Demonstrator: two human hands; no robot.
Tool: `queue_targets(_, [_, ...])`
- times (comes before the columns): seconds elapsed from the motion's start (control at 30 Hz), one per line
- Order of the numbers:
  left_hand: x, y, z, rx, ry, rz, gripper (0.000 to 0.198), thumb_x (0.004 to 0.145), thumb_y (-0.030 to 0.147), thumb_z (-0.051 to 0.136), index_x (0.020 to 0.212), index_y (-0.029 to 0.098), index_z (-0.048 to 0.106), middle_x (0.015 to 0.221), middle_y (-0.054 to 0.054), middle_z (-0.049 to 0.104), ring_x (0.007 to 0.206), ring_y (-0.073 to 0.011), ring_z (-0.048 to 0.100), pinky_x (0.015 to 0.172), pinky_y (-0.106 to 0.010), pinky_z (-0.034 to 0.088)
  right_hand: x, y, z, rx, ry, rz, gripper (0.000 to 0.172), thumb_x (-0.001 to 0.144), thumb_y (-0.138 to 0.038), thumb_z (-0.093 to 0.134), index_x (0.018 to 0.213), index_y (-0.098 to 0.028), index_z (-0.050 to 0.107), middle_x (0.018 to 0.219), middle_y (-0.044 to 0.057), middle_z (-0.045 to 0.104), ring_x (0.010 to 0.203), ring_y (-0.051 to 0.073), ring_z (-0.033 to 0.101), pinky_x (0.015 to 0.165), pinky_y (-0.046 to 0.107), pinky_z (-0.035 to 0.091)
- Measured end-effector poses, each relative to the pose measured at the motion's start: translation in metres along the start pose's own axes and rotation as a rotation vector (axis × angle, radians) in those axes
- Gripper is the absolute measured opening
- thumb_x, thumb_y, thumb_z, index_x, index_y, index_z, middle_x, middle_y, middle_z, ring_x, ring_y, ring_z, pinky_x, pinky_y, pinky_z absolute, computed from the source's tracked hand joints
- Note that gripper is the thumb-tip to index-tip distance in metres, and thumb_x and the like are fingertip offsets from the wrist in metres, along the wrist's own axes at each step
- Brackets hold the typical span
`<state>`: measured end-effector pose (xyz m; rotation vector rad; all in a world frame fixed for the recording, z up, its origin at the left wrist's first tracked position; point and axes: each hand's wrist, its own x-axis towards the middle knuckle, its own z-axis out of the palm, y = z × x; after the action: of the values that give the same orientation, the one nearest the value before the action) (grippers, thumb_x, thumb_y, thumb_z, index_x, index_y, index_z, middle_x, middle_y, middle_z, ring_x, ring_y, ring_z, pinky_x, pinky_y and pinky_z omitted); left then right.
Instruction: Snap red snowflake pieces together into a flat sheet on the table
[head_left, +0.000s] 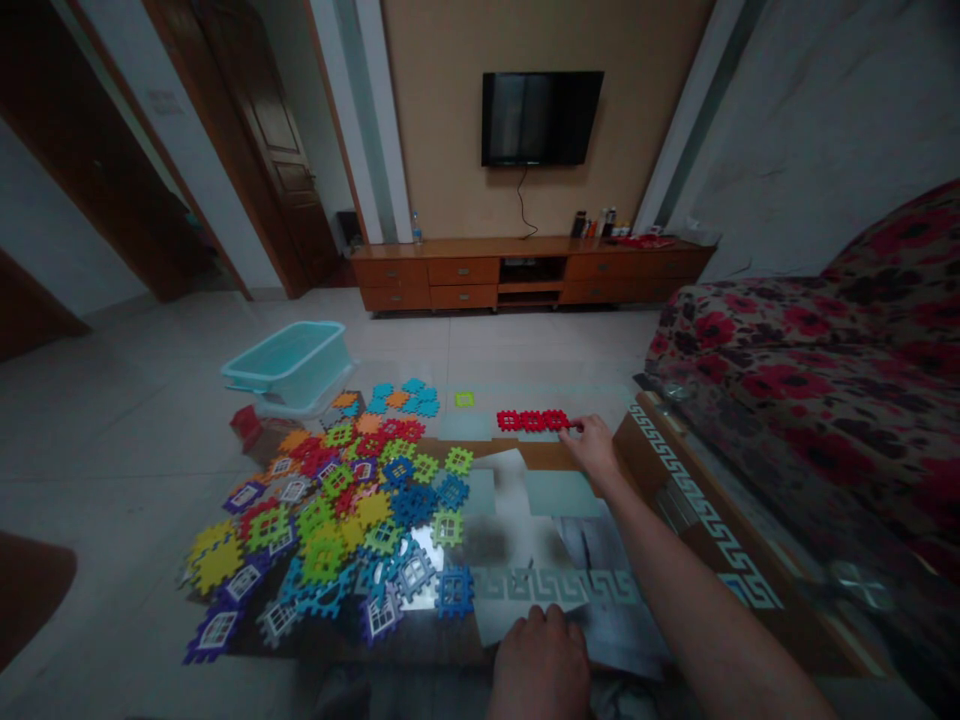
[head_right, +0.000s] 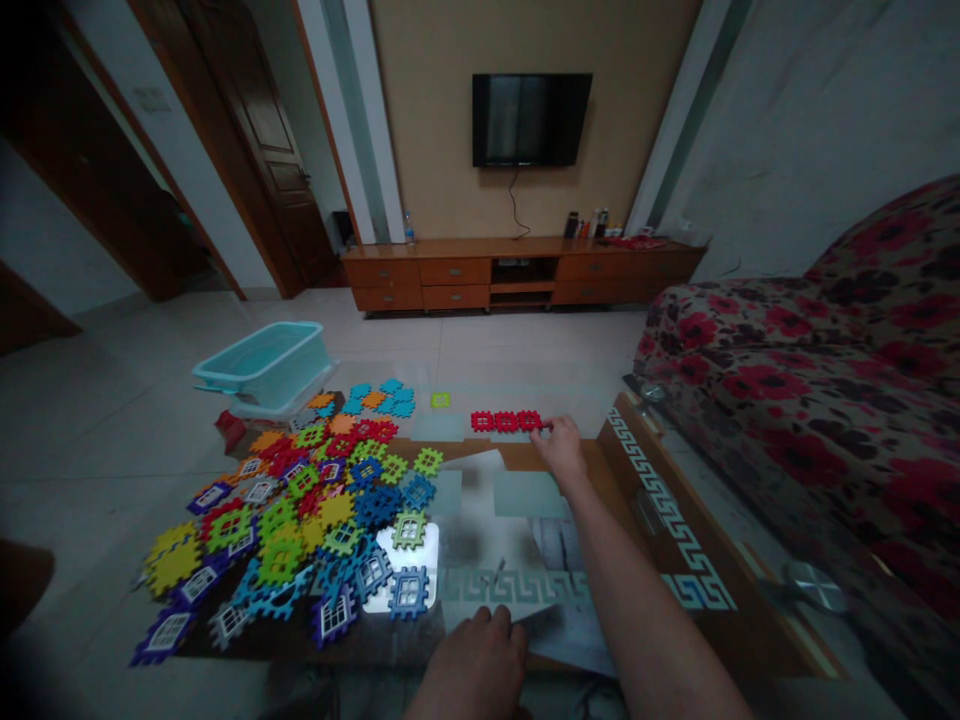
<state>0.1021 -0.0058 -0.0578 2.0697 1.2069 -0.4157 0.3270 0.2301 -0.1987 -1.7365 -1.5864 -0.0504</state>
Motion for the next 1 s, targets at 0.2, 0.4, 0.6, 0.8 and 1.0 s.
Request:
queue_targets(0.2, [-0.0001, -0.0005, 0.0010, -0.008, 0.002, 0.010, 0.040, 0.086, 0.018, 0.057, 0.124, 0.006, 0.063, 0.125, -0.022, 0.062, 0.115, -0.0380, 0.059, 0.094, -0.053, 0.052, -0.0002, 0.0002, 0.0000, 0.004, 0.002, 0.006, 0.020, 0.072, -0.034, 0.062, 0.076, -0.015, 0.069, 0.078, 0.010, 0.065, 0.076, 0.023, 0.058, 0.077, 0.036, 0.048])
queue_targets(0.4, [-0.0026, 0.0013, -0.0018, -0.022, -0.003, -0.006, 0.041, 0.085, 0.016, 0.057, 0.126, 0.008, 0.063, 0.126, -0.021, 0.062, 0.116, -0.0372, 0.059, 0.094, -0.052, 0.052, 0.0000, 0.0010, -0.0004, 0.006, 0.002, -0.005, 0.021, 0.072, -0.034, 0.062, 0.076, -0.015, 0.069, 0.078, 0.010, 0.065, 0.077, 0.024, 0.059, 0.076, 0.036, 0.048])
queue_targets(0.6, [-0.0019, 0.0025, -0.0015, -0.002, 0.008, 0.006, 0.039, 0.089, 0.010, 0.046, 0.124, 0.006, 0.063, 0.124, -0.022, 0.063, 0.116, -0.0363, 0.059, 0.093, -0.053, 0.053, 0.0011, 0.0022, 0.0004, -0.005, 0.007, -0.010, 0.020, 0.071, -0.034, 0.061, 0.075, -0.016, 0.069, 0.076, 0.010, 0.064, 0.077, 0.025, 0.059, 0.078, 0.037, 0.048])
queue_targets(0.8, [-0.0018, 0.0010, -0.0027, -0.012, -0.008, 0.009, 0.040, 0.088, 0.016, 0.055, 0.125, 0.006, 0.063, 0.126, -0.022, 0.062, 0.116, -0.0377, 0.058, 0.095, -0.053, 0.052, 0.0003, 0.0019, 0.0001, -0.008, 0.011, -0.008, 0.021, 0.071, -0.034, 0.061, 0.075, -0.015, 0.069, 0.076, 0.010, 0.065, 0.076, 0.025, 0.059, 0.078, 0.037, 0.048])
queue_targets(1.0, [-0.0029, 0.0015, -0.0032, 0.010, 0.005, 0.009, 0.039, 0.090, 0.012, 0.047, 0.125, 0.006, 0.063, 0.125, -0.022, 0.062, 0.116, -0.0360, 0.059, 0.094, -0.051, 0.052, -0.0002, 0.0006, -0.0005, -0.010, 0.015, -0.001, 0.020, 0.070, -0.034, 0.062, 0.075, -0.016, 0.069, 0.077, 0.010, 0.065, 0.076, 0.024, 0.059, 0.077, 0.036, 0.048])
